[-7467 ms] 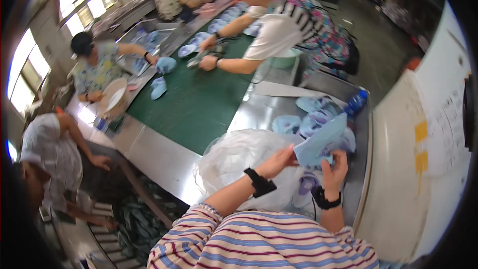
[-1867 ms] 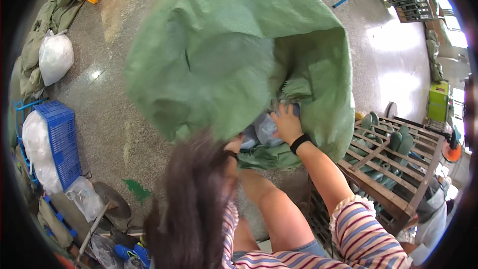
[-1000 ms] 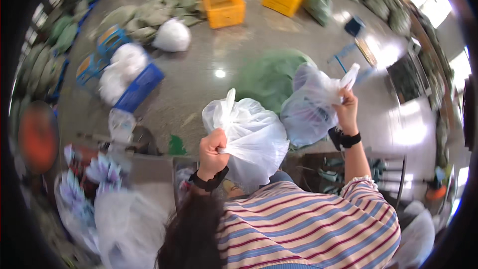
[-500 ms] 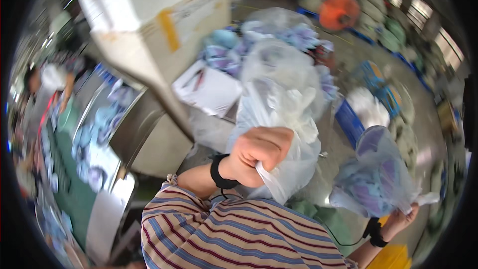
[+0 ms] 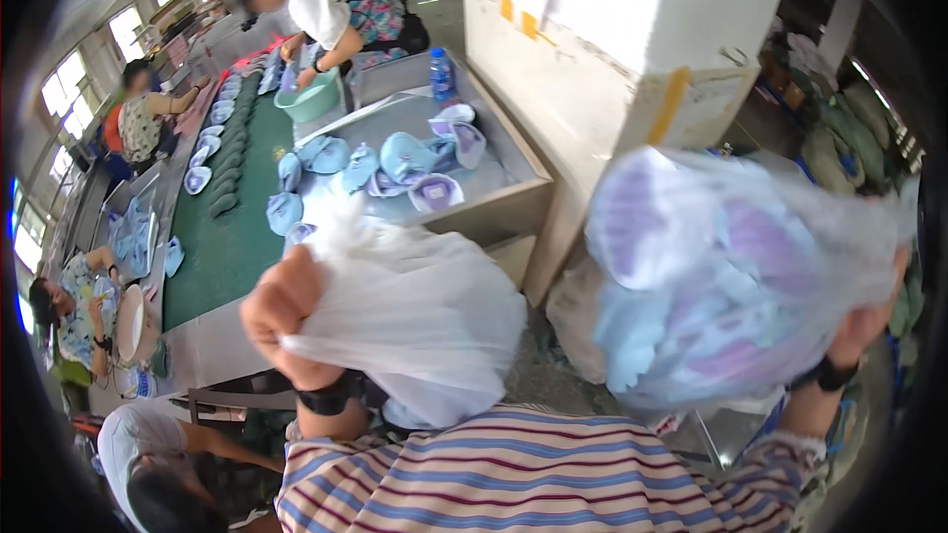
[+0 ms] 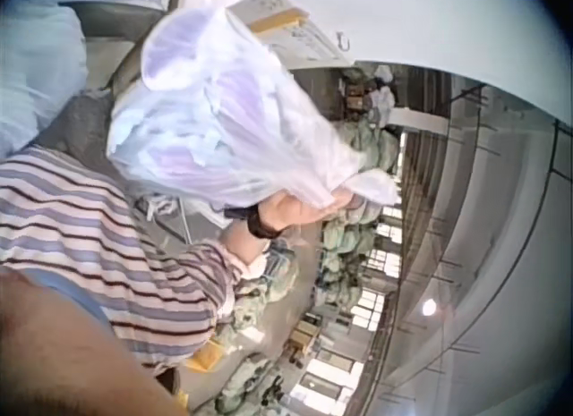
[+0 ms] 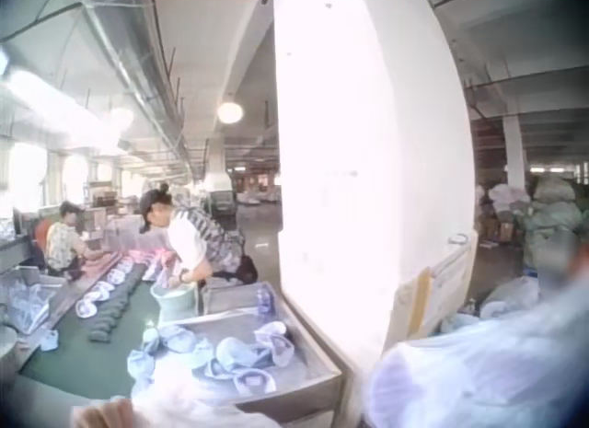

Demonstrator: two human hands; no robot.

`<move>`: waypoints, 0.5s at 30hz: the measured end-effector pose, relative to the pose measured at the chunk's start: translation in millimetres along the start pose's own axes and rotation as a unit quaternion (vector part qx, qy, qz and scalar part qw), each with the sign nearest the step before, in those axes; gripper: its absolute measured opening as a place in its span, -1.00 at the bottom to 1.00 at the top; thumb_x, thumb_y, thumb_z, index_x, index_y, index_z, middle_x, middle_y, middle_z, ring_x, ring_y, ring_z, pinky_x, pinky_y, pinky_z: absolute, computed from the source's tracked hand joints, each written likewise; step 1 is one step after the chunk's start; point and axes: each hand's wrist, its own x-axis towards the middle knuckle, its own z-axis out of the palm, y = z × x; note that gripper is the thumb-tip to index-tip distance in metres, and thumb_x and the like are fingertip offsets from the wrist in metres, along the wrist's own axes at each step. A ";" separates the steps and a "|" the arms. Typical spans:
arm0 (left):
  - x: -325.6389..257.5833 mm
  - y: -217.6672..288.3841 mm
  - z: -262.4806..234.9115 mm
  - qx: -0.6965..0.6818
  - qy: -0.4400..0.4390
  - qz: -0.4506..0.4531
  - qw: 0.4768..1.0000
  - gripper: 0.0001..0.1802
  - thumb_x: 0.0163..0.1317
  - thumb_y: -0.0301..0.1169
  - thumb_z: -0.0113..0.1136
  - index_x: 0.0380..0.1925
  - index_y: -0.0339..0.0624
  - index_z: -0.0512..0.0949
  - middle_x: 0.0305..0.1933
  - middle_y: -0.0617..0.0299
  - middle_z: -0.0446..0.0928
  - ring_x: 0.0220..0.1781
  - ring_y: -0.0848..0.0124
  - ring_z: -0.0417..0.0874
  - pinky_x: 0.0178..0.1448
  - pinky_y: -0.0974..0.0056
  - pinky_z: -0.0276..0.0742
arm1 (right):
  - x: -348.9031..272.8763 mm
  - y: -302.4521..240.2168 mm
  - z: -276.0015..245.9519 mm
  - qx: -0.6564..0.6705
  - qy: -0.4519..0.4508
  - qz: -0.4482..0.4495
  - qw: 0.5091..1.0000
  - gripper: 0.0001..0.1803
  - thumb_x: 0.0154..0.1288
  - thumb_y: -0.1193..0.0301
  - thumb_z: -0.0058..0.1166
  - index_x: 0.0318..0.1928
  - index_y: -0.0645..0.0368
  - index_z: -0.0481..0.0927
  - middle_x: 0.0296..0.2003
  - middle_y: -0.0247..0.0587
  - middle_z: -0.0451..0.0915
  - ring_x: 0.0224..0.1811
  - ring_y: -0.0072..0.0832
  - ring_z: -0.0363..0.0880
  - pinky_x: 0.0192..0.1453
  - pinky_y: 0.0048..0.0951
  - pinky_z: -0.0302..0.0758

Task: The person repeatedly picks up light blue and purple slippers from a large sack and a table, places them into clear plastic bags, and hands the filled bags to coworkers. The process is continuous, with the person refilling the sack and continuing to pack slippers throughout the clip.

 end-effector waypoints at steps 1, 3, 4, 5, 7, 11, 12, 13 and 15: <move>7.8 1.5 -20.7 0.007 0.010 0.019 1.000 -0.43 -0.09 -0.20 0.35 -0.79 0.03 0.05 -0.67 0.44 0.01 -0.55 0.52 -0.02 -0.48 0.37 -0.16 | 24.3 16.1 36.1 0.084 -0.024 -0.017 0.996 -0.30 0.27 0.13 -0.16 0.28 0.28 0.01 0.20 0.02 0.20 0.21 -0.22 0.24 0.27 -0.21 0.17; 22.3 3.9 -41.6 0.028 0.112 0.016 0.993 -0.62 -0.20 -0.64 -0.01 -0.81 -0.01 0.01 -0.71 0.44 -0.01 -0.58 0.52 -0.02 -0.49 0.38 -0.19 | 70.7 52.7 107.6 0.250 -0.079 -0.035 0.965 -0.39 0.27 0.26 -0.12 0.27 0.21 0.07 0.19 -0.03 0.23 0.17 -0.23 0.29 0.25 -0.19 0.23; 26.0 8.8 -57.7 0.091 0.082 0.026 0.992 -0.64 -0.27 -0.66 -0.07 -0.79 -0.02 -0.01 -0.69 0.43 -0.03 -0.56 0.52 -0.03 -0.46 0.39 -0.20 | 91.5 50.4 164.8 0.353 -0.106 0.001 0.930 -0.55 0.26 0.35 -0.09 0.13 0.20 0.27 0.15 -0.07 0.29 0.12 -0.28 0.33 0.20 -0.24 0.29; 24.3 9.1 -70.4 0.137 0.090 0.024 0.986 -0.65 -0.27 -0.67 -0.08 -0.79 -0.02 -0.01 -0.69 0.43 -0.04 -0.55 0.52 -0.03 -0.46 0.38 -0.20 | 114.8 61.7 208.0 0.407 -0.137 0.004 0.903 -0.72 0.21 0.49 -0.13 -0.04 0.20 0.33 0.11 -0.07 0.33 0.05 -0.32 0.38 0.14 -0.30 0.34; 22.5 5.6 -91.3 0.221 0.098 0.026 0.970 -0.66 -0.29 -0.68 -0.12 -0.78 -0.03 -0.03 -0.68 0.43 -0.05 -0.55 0.52 -0.04 -0.46 0.38 -0.21 | 157.7 82.8 290.6 0.475 -0.209 0.030 0.855 -0.70 0.06 0.74 -0.27 -0.21 0.20 0.40 0.07 -0.08 0.38 -0.05 -0.36 0.44 0.07 -0.38 0.41; -0.4 12.2 -124.4 0.319 0.144 0.019 0.936 -0.66 -0.24 -0.67 -0.12 -0.73 -0.05 -0.04 -0.64 0.40 -0.08 -0.52 0.52 -0.05 -0.43 0.38 -0.20 | 191.8 54.6 455.5 0.461 -0.365 -0.045 0.808 -0.87 0.13 0.65 -0.07 -0.45 0.13 0.37 -0.29 -0.32 0.45 -0.31 -0.58 0.42 -0.22 -0.55 0.39; -6.2 13.0 -132.5 0.339 0.155 0.017 0.928 -0.67 -0.23 -0.66 -0.13 -0.73 -0.04 -0.04 -0.63 0.41 -0.09 -0.52 0.52 -0.06 -0.43 0.38 -0.19 | 191.4 46.2 488.7 0.436 -0.384 -0.078 0.810 -0.80 0.16 0.63 -0.02 -0.57 0.13 0.40 -0.51 -0.41 0.49 -0.48 -0.68 0.39 -0.39 -0.62 0.37; -10.8 16.4 -139.1 0.342 0.162 0.017 0.926 -0.67 -0.23 -0.67 -0.12 -0.73 -0.04 -0.04 -0.63 0.41 -0.09 -0.52 0.53 -0.06 -0.43 0.38 -0.20 | 194.6 50.2 512.4 0.442 -0.421 -0.080 0.788 -0.85 0.14 0.64 -0.05 -0.49 0.12 0.38 -0.38 -0.36 0.47 -0.37 -0.64 0.40 -0.29 -0.60 0.39; -21.3 19.5 -148.4 0.351 0.182 0.013 0.919 -0.66 -0.23 -0.67 -0.12 -0.73 -0.04 -0.03 -0.64 0.41 -0.10 -0.52 0.53 -0.06 -0.44 0.38 -0.20 | 193.9 62.3 563.7 0.451 -0.500 -0.080 0.735 -0.82 0.10 0.67 -0.10 -0.33 0.11 0.34 -0.13 -0.26 0.42 -0.14 -0.57 0.42 -0.09 -0.55 0.43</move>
